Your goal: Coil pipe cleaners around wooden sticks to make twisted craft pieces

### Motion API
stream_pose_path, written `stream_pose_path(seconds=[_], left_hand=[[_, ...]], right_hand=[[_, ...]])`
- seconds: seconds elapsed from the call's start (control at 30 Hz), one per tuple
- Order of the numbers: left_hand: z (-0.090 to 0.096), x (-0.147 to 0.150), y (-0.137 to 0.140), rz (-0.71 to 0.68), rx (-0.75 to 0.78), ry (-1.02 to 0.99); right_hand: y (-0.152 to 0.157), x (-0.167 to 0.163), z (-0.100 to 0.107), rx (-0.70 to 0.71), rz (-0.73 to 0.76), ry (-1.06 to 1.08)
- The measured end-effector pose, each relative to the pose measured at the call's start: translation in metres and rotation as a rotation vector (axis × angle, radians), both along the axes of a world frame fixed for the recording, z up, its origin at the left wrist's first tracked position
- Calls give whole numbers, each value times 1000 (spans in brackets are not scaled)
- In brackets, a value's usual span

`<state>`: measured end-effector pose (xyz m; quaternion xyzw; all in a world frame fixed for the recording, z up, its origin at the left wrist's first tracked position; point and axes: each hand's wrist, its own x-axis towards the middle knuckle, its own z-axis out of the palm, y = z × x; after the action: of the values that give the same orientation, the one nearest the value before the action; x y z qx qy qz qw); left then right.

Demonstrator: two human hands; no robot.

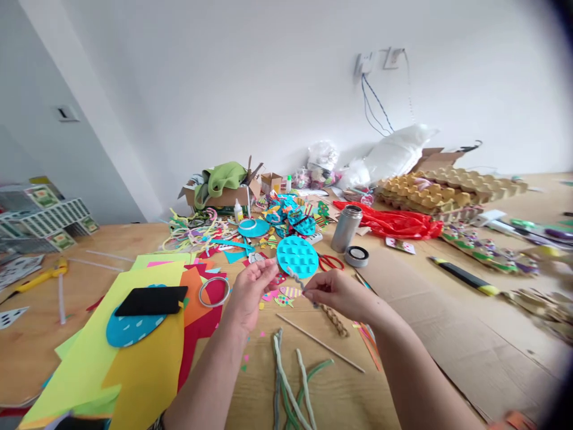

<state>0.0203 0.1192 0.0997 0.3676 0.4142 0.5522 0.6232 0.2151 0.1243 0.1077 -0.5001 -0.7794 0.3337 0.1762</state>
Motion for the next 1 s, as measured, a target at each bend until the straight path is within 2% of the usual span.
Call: stream_pose_path(seconds=[0.17,0.37,0.6,1.0], left_hand=[[0,-2,1,-36,-8,-14],[-5,2,0,-97,-42,11],[-6,-1,1,-134,-28,19],[-5,-2,0,-138,-25,23]], right_hand=[[7,37,-18,-34,-165,-295],[11,50,-43,-229,-163,-550],[13,61,-53,-307,-121,-619],[11,53,-54,-246,-122,-650]])
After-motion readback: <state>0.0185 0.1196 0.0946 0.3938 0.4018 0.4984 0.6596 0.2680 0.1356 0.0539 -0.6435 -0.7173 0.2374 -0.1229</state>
